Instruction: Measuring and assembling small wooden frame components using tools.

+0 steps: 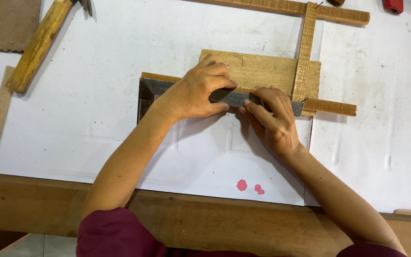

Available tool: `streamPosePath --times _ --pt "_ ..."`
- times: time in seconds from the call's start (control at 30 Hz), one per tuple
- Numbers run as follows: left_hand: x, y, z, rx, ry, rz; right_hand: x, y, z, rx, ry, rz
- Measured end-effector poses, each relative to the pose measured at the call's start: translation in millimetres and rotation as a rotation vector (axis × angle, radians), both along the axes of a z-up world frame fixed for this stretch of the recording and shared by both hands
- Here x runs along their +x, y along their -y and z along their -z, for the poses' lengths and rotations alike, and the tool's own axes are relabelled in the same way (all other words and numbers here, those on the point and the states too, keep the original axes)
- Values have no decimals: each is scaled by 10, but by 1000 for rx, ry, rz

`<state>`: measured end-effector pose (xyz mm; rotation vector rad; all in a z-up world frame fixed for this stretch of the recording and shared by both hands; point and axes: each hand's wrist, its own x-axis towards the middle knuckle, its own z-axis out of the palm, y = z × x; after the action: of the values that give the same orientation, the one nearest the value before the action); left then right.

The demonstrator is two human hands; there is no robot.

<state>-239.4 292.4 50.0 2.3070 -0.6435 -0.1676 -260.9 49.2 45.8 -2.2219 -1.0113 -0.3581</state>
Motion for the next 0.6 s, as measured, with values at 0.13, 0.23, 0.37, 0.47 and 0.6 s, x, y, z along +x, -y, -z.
streamPosePath --times 0.13,0.23,0.37,0.47,0.6 --pt "-14 7 -10 -19 26 -13 -6 5 13 -17 13 4" --pt "-11 16 -22 3 -12 -18 -30 -1 18 -48 27 10" --pt "4 20 -31 18 -4 -9 -61 -45 -48 -117 50 24" --pt "4 16 -27 33 -12 -8 -82 -49 -34 -143 77 5" --pt "5 22 5 42 40 -5 -88 -31 -26 -167 86 -26"
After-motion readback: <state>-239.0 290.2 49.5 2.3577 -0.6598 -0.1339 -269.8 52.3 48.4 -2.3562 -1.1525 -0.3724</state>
